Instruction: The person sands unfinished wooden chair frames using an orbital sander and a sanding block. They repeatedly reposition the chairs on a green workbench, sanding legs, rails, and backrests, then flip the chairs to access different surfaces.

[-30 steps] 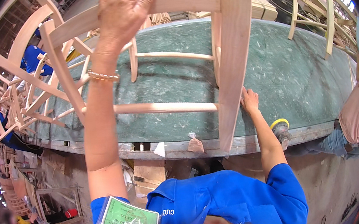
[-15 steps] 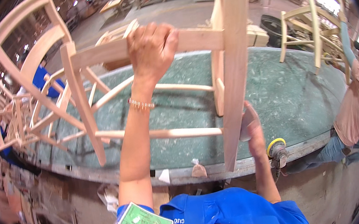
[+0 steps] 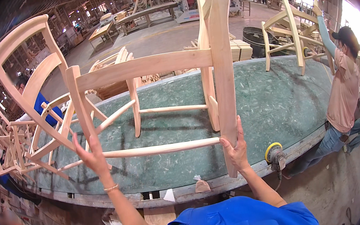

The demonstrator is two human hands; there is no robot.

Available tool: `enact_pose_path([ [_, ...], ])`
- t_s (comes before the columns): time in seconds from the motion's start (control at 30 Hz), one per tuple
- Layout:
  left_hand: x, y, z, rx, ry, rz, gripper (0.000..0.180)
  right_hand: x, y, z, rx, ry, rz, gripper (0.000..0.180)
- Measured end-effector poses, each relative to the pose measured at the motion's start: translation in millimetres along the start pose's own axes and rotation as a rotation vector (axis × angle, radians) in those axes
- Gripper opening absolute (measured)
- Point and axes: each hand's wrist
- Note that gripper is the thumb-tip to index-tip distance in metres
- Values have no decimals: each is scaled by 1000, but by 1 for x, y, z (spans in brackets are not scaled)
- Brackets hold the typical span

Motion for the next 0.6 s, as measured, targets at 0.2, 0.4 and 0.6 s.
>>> enact_pose_path([
  [0.2,-90,40,108,-679,326,518,63,-1,10,6,39,-36,27,78],
  [0.4,-100,86,119,-619,163,296,71,-17,28,-28,54,-26,17,85],
  [0.6,-61,203,72,-673,223,234,65,-76,-54,-126,-95,489,105,81],
])
Point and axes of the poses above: each hand's wrist, its own y-axis away from the middle knuckle, its own x-axis out of the palm, z = x × y, and after that the axes turned 10 degrees about -z, right-handed
